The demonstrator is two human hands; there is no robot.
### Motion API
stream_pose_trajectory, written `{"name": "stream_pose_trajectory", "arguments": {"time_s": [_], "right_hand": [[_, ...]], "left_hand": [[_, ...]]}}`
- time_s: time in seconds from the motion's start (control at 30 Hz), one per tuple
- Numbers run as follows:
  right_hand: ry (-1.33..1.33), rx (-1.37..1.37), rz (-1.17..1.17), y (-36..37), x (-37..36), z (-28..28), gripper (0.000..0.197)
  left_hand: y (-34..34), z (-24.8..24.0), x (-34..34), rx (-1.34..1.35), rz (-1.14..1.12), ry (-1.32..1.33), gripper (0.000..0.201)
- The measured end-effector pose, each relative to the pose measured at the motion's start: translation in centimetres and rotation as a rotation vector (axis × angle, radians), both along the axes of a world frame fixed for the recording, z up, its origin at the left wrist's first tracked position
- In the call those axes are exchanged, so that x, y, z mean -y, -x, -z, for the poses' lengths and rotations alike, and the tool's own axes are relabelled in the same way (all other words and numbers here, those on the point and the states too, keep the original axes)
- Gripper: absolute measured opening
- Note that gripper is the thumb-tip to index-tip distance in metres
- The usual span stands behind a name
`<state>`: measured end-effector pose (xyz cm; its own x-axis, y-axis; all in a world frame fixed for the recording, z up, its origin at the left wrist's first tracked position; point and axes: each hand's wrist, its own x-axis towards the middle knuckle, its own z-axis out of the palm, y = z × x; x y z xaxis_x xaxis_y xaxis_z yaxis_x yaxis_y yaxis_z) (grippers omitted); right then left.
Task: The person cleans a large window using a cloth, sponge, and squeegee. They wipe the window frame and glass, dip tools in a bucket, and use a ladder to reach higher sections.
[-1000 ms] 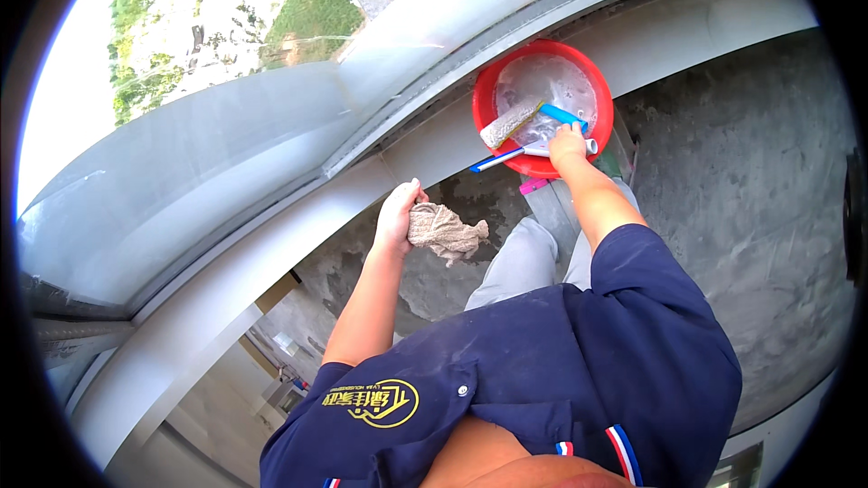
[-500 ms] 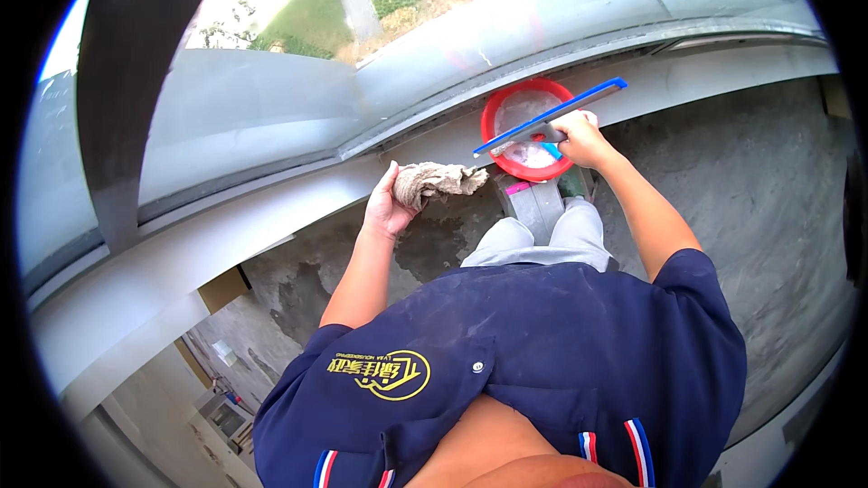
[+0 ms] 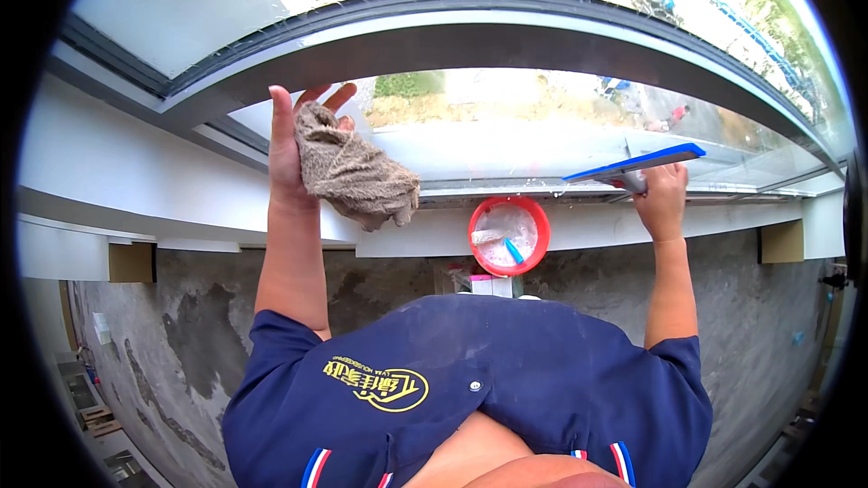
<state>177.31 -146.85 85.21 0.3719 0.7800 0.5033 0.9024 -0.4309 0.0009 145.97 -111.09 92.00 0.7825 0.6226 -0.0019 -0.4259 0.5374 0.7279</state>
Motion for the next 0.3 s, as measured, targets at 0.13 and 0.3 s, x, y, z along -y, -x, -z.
{"name": "stream_pose_trajectory", "arguments": {"time_s": [0.13, 0.3], "right_hand": [[-0.015, 0.245, 0.130, -2.1, 1.5, -7.2, 0.053], [0.061, 0.409, 0.192, -6.8, 3.7, -12.0, 0.068]], "left_hand": [[-0.7, -3.1, -2.1, 0.024, 0.164, 0.196, 0.063], [-2.3, -4.2, -1.9, -0.043, 0.158, 0.179, 0.050]]}}
